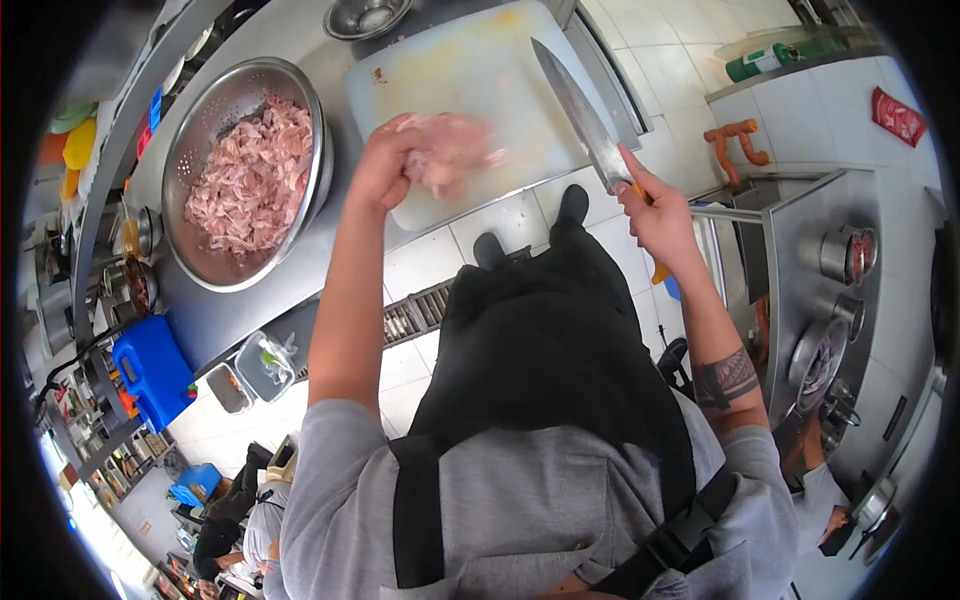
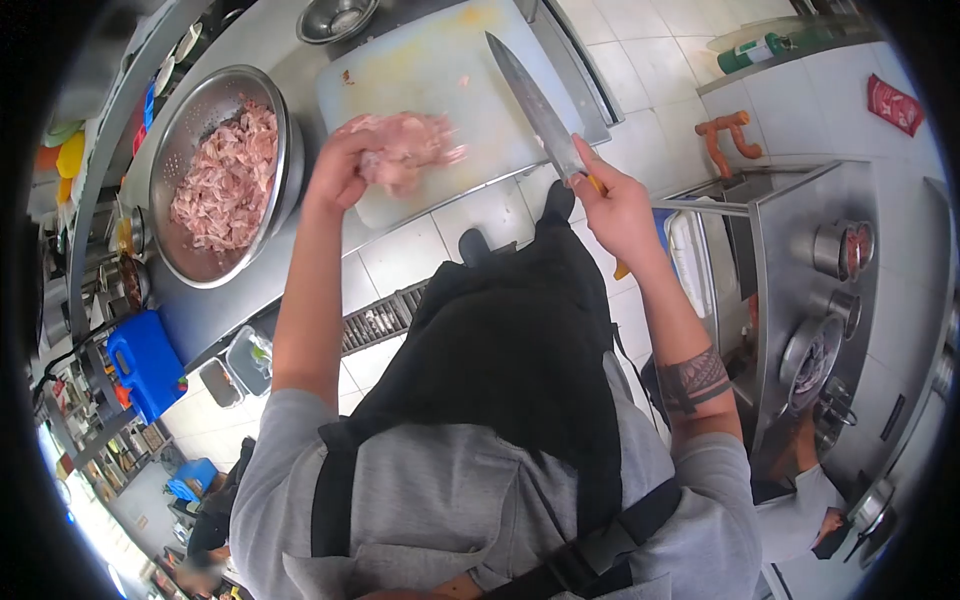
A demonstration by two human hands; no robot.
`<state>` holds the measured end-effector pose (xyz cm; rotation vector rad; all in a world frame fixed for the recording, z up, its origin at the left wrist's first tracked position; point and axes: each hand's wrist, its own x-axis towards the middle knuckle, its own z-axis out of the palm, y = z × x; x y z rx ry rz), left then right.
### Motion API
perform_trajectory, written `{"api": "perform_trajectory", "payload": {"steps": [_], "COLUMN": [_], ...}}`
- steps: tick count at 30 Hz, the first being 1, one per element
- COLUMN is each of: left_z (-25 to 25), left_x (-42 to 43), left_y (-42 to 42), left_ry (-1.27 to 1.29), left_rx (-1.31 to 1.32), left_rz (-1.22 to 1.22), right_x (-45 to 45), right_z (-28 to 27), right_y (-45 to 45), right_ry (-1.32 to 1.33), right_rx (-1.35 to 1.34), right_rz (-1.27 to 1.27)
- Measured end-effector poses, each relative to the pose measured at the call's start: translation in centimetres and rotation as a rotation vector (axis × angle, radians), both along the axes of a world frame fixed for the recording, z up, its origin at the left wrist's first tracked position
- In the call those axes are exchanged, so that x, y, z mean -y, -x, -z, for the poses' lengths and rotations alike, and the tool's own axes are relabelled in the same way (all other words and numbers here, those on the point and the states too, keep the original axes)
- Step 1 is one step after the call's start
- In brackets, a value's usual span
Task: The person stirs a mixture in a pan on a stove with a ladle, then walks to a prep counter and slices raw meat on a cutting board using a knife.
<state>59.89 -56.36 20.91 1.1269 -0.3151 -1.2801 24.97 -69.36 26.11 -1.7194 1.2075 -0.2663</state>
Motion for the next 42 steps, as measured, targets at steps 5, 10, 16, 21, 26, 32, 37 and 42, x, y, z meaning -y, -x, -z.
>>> {"api": "perform_trajectory", "payload": {"steps": [5,10,16,21,26,32,37,42], "left_z": [-7.7,-6.0,2.7,4.9,4.7,3.0,5.6,5.7], "left_x": [0.4,6.3,9.2,8.8,9.4,4.3,-2.5,-3.8], "left_y": [-0.8,4.9,11.0,3.7,3.5,1.9,1.7,2.3], "left_ry": [-0.215,-0.302,-0.143,-0.181,-0.346,-0.445,-0.440,-0.530], "left_rx": [0.557,1.324,1.209,2.111,1.379,0.716,0.837,0.952], "left_rz": [0.082,0.567,0.431,-0.108,0.273,0.104,0.008,-0.036], "right_x": [0.7,1.4,2.1,1.4,0.5,1.7,4.1,4.4], "right_z": [-0.3,0.4,0.9,2.0,3.0,4.2,4.6,3.2], "right_y": [0.1,0.2,1.0,2.2,1.4,0.8,-2.7,-5.2], "right_ry": [-0.116,-0.153,-0.166,-0.187,-0.168,0.254,0.578,0.385], "right_rx": [0.018,0.032,0.026,0.041,-0.028,-0.073,-0.141,-0.141], "right_rz": [0.053,0.053,0.126,0.126,0.121,-0.102,-0.237,-0.292]}}
